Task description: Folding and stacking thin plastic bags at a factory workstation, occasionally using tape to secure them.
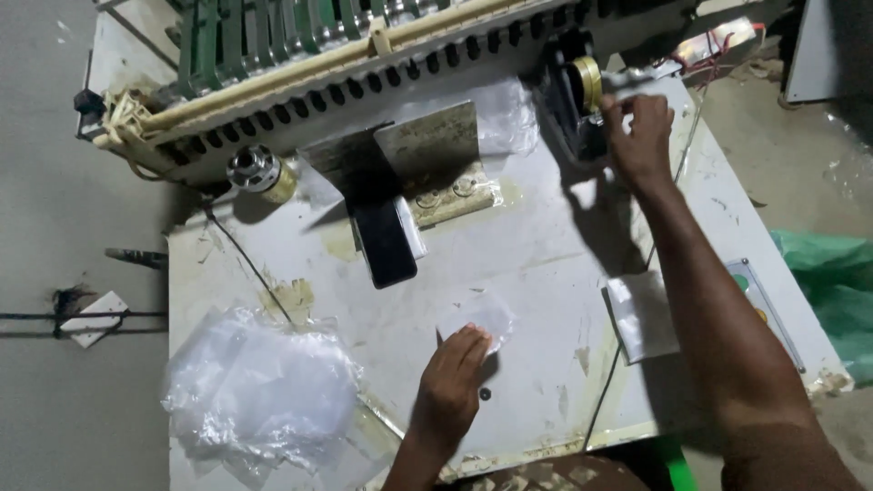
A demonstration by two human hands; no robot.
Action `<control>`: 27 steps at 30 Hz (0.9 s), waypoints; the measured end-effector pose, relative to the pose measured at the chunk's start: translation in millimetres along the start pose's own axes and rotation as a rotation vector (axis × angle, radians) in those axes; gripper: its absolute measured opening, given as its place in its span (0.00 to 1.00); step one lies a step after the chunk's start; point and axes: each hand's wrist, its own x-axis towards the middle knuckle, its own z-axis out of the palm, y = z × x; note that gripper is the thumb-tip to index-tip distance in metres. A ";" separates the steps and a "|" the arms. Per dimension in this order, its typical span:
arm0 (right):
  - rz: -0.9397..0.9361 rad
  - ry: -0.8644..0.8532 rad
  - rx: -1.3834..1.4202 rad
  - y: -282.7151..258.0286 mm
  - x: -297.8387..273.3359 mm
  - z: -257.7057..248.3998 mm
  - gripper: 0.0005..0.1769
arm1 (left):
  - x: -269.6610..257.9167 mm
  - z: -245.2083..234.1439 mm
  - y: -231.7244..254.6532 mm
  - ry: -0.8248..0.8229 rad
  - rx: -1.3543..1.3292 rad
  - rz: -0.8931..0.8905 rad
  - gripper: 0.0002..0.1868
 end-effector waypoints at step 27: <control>0.273 -0.502 0.277 -123.4 -188.5 -74.0 0.16 | 22.7 53.0 17.3 0.090 -0.005 0.161 0.12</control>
